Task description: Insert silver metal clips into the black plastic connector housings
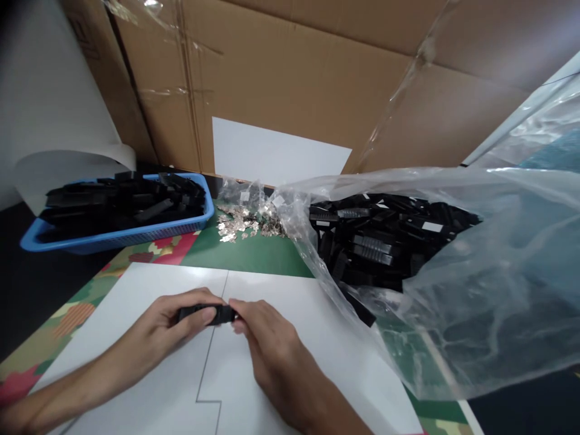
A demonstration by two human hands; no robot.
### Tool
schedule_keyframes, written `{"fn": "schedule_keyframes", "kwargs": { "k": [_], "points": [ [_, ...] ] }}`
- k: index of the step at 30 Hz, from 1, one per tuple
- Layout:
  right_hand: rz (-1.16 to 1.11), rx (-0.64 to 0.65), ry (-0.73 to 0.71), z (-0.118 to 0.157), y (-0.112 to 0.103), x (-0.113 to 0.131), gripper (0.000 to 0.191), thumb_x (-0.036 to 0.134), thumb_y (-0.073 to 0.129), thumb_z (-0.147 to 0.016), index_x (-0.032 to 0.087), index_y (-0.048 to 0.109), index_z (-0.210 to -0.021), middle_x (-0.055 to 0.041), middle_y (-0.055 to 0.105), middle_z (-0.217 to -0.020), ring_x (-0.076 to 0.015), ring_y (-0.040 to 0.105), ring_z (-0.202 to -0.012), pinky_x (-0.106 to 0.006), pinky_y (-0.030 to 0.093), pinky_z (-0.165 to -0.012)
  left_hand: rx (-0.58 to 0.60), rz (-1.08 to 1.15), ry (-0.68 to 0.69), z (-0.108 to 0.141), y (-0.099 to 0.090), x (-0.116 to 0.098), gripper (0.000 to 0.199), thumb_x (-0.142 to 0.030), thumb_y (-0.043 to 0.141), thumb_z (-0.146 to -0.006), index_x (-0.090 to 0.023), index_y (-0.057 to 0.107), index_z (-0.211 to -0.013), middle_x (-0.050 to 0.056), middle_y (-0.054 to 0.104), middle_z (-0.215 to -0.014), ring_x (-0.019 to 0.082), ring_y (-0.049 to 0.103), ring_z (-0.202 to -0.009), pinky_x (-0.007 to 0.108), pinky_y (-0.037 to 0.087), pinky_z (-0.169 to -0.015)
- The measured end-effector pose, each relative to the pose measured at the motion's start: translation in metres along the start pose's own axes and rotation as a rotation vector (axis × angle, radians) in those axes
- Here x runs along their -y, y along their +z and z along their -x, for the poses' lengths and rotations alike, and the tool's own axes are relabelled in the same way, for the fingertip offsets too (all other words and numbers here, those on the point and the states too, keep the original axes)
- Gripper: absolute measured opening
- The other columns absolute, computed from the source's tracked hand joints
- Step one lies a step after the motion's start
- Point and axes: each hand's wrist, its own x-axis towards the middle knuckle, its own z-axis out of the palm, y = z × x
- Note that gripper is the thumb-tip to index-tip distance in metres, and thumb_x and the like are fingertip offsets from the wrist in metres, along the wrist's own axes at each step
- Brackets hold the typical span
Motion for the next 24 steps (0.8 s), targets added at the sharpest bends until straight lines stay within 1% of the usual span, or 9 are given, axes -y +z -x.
{"fn": "schedule_keyframes", "kwargs": {
  "k": [3,6,8,10,11,15,18,21,24],
  "points": [
    [-0.116,0.120,0.066,-0.006,-0.014,-0.003,0.036,0.013,0.049,-0.108,0.029,0.057,-0.139,-0.0022,0.071,-0.103,-0.0165,0.070,-0.094,-0.027,0.057,-0.085,0.084,0.021,-0.016,0.000,-0.009,-0.001,0.025,-0.042,0.064,-0.099,-0.026,0.081,-0.106,0.002,0.076,-0.096,0.017,0.067,-0.088,0.028,0.048,-0.083],
    [-0.163,0.218,0.086,-0.029,-0.026,-0.016,0.030,0.026,0.057,-0.108,0.029,0.059,-0.138,-0.0028,0.072,-0.116,-0.0170,0.069,-0.102,-0.028,0.057,-0.093,0.064,0.066,-0.085,-0.001,-0.019,-0.005,0.023,-0.043,0.068,-0.096,-0.025,0.079,-0.105,0.002,0.076,-0.098,0.016,0.064,-0.084,0.027,0.047,-0.081],
    [-0.034,0.217,0.080,-0.054,-0.029,-0.032,0.045,0.038,0.063,-0.105,0.029,0.053,-0.148,-0.0066,0.066,-0.131,-0.0218,0.064,-0.115,-0.036,0.055,-0.102,-0.040,0.179,-0.155,-0.002,-0.024,-0.009,0.023,-0.042,0.074,-0.092,-0.027,0.075,-0.108,0.002,0.075,-0.107,0.019,0.065,-0.100,0.027,0.046,-0.086],
    [0.297,0.116,0.081,-0.079,-0.024,-0.054,0.047,0.039,0.051,-0.109,0.027,0.049,-0.155,-0.0121,0.060,-0.139,-0.0287,0.055,-0.126,-0.049,0.050,-0.109,-0.153,0.316,-0.222,-0.003,-0.029,-0.014,0.028,-0.040,0.079,-0.088,-0.030,0.070,-0.113,0.000,0.072,-0.111,0.021,0.063,-0.110,0.027,0.045,-0.090],
    [0.464,0.077,0.094,-0.089,-0.020,-0.065,0.047,0.039,0.050,-0.109,0.024,0.051,-0.154,-0.0151,0.058,-0.140,-0.0323,0.052,-0.126,-0.053,0.052,-0.106,-0.188,0.367,-0.245,-0.003,-0.030,-0.016,0.032,-0.039,0.080,-0.087,-0.031,0.067,-0.115,-0.001,0.071,-0.109,0.020,0.063,-0.110,0.026,0.045,-0.091],
    [0.553,0.057,0.063,-0.110,0.004,-0.096,0.040,0.035,0.064,-0.102,0.020,0.067,-0.139,-0.0185,0.055,-0.145,-0.0397,0.048,-0.129,-0.062,0.046,-0.109,-0.244,0.458,-0.245,-0.002,-0.033,-0.021,0.050,-0.035,0.084,-0.085,-0.039,0.060,-0.129,-0.004,0.068,-0.100,0.016,0.064,-0.105,0.025,0.045,-0.096],
    [0.535,0.017,0.023,-0.106,0.011,-0.103,0.029,0.029,0.063,-0.103,0.019,0.071,-0.128,-0.0173,0.059,-0.141,-0.0381,0.050,-0.129,-0.060,0.047,-0.109,-0.243,0.428,-0.234,-0.001,-0.032,-0.021,0.052,-0.043,0.082,-0.086,-0.041,0.058,-0.132,-0.005,0.067,-0.099,0.013,0.067,-0.095,0.024,0.047,-0.093],
    [0.478,-0.040,-0.003,-0.095,0.004,-0.099,0.023,0.019,0.052,-0.106,0.018,0.074,-0.115,-0.0146,0.069,-0.121,-0.0311,0.061,-0.115,-0.050,0.055,-0.100,-0.190,0.370,-0.182,-0.004,-0.031,-0.016,0.030,-0.049,0.075,-0.092,-0.032,0.064,-0.114,-0.005,0.067,-0.101,0.012,0.069,-0.091,0.023,0.050,-0.088],
    [0.407,-0.070,-0.022,-0.078,-0.007,-0.083,0.024,0.016,0.049,-0.107,0.017,0.072,-0.114,-0.0103,0.072,-0.103,-0.0236,0.069,-0.095,-0.039,0.059,-0.086,-0.142,0.253,-0.107,-0.008,-0.029,-0.007,0.029,-0.052,0.063,-0.099,-0.024,0.061,-0.098,-0.005,0.067,-0.083,0.010,0.067,-0.070,0.023,0.050,-0.077]
  ]
}}
